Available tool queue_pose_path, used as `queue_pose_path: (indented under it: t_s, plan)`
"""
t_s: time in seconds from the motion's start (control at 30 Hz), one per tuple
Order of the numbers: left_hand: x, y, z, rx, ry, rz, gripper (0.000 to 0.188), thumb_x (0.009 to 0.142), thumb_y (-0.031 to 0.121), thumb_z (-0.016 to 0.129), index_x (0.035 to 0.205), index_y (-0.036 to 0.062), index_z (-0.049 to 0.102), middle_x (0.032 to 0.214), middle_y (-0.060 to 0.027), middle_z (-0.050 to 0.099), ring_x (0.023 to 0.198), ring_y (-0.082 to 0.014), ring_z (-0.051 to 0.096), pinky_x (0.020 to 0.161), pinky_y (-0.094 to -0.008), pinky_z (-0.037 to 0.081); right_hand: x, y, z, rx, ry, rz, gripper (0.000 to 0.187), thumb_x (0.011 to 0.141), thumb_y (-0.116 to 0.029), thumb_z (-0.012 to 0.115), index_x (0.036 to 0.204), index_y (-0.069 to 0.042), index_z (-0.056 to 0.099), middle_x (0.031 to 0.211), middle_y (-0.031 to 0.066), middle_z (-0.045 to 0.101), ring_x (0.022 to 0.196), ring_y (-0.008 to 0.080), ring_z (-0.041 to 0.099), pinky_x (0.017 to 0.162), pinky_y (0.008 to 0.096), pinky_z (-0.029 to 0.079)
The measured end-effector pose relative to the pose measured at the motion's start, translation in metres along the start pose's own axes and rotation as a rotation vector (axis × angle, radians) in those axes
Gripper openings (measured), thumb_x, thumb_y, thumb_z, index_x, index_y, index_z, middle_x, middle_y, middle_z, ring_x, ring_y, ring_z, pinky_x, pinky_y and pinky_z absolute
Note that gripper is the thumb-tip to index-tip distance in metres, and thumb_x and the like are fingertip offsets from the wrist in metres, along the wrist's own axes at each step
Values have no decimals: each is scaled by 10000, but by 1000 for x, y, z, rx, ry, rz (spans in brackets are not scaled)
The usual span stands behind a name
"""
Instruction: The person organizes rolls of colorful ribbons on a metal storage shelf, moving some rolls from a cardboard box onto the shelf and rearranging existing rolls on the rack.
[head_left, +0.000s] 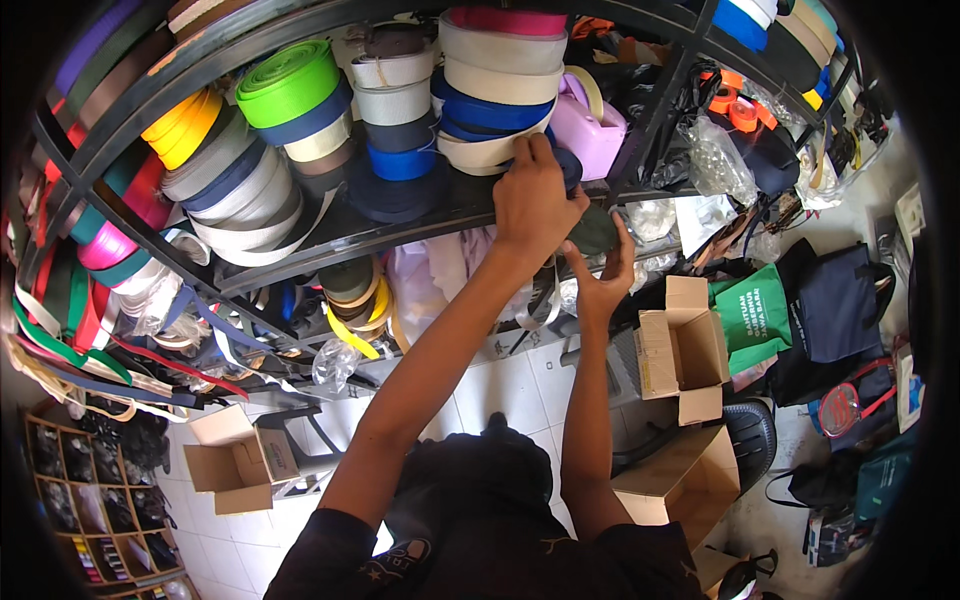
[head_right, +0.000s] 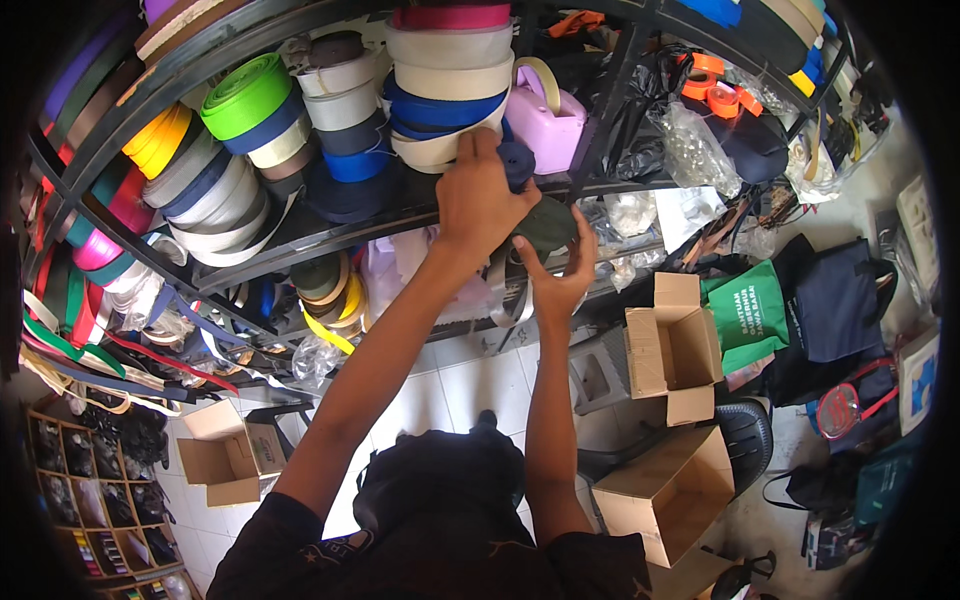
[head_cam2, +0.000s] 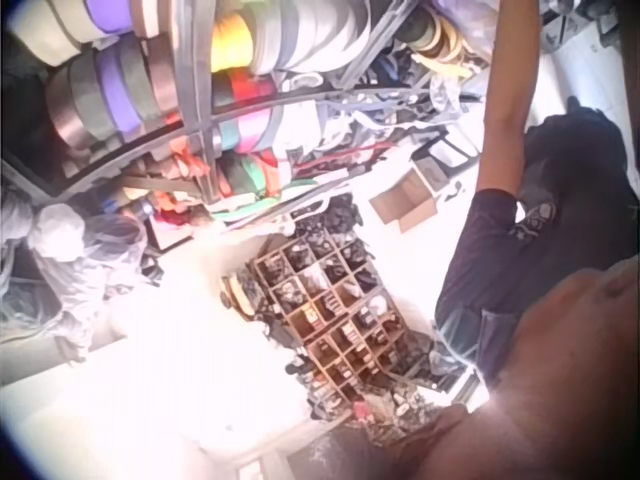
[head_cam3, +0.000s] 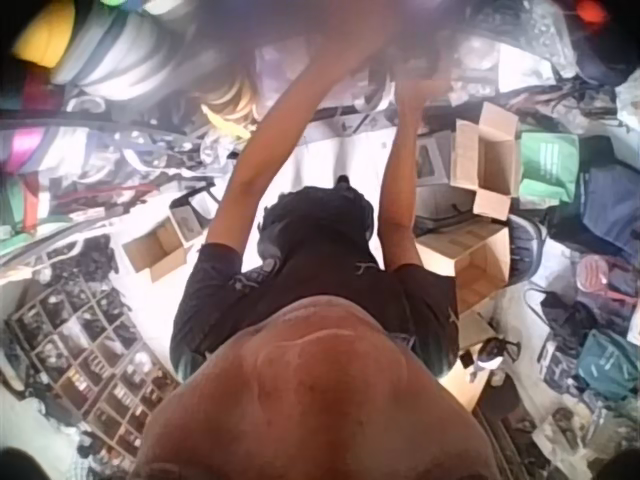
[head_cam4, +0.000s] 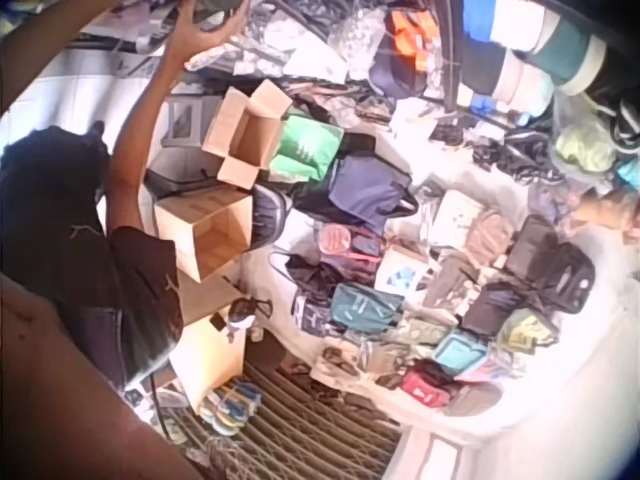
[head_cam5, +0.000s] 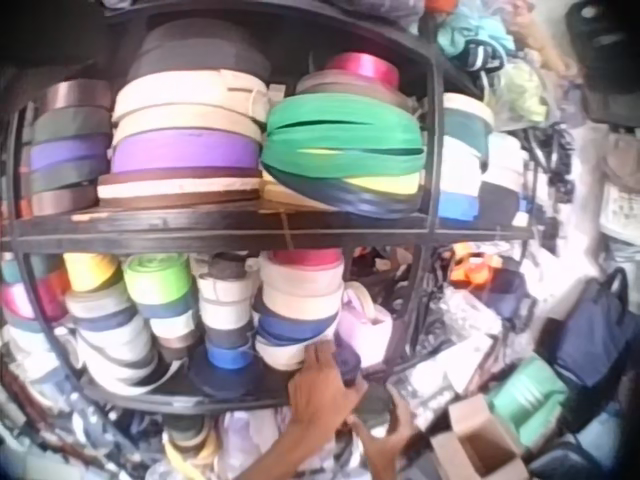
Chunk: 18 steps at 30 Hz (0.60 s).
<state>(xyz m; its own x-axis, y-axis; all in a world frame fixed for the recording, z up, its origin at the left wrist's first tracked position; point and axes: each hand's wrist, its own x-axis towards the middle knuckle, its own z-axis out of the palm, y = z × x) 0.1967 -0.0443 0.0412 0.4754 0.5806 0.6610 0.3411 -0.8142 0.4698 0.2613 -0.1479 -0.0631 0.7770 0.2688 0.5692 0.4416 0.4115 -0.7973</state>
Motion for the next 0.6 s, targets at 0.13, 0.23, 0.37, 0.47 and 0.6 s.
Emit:
queue_pose_path:
  t_s: [0.13, 0.23, 0.37, 0.47, 0.6]
  plan:
    - [-6, 0, -24, -174, 143, 15, 539, 681, 207, 796, 1099, 32, 503, 1089, -147, 553, 837, -365, 673, 691, -436, 569, 15, -16, 14, -258, -39, -223, 770, 643, -102, 906, 1324, -9, 559, 1233, 140, 586, 1145, 285, 566, 998, 400, 441]
    - [-6, -6, -34, -201, 252, 48, 562, 672, 205, 794, 1133, 56, 507, 1091, -129, 555, 888, -357, 664, 709, -451, 557, 29, -25, 30, -329, -43, -327, 762, 599, -126, 898, 1288, -27, 587, 1184, 158, 610, 1124, 328, 561, 993, 428, 429]
    - [0, -9, -37, -304, 198, -19, 567, 672, 226, 809, 1149, 64, 549, 1088, -130, 623, 906, -350, 671, 747, -433, 545, 35, -29, 48, -528, -38, -340, 697, 620, -135, 866, 1260, -41, 603, 1160, 133, 618, 1045, 304, 557, 953, 425, 426]
    - [3, -18, -21, -229, 151, 33, 538, 694, 256, 822, 1145, 74, 594, 1071, -117, 672, 884, -337, 684, 764, -409, 543, 35, -20, 57, -568, -31, -412, 667, 656, -108, 835, 1276, -45, 596, 1112, 119, 614, 1018, 290, 550, 929, 426, 424]
    - [0, -23, -14, -117, 114, 143, 440, 777, 232, 779, 1123, 42, 584, 1149, -120, 617, 945, -333, 669, 746, -443, 558, 25, -20, 66, -383, 81, -152, 643, 697, -85, 800, 1300, -41, 581, 1103, 120, 621, 984, 282, 546, 903, 415, 421]
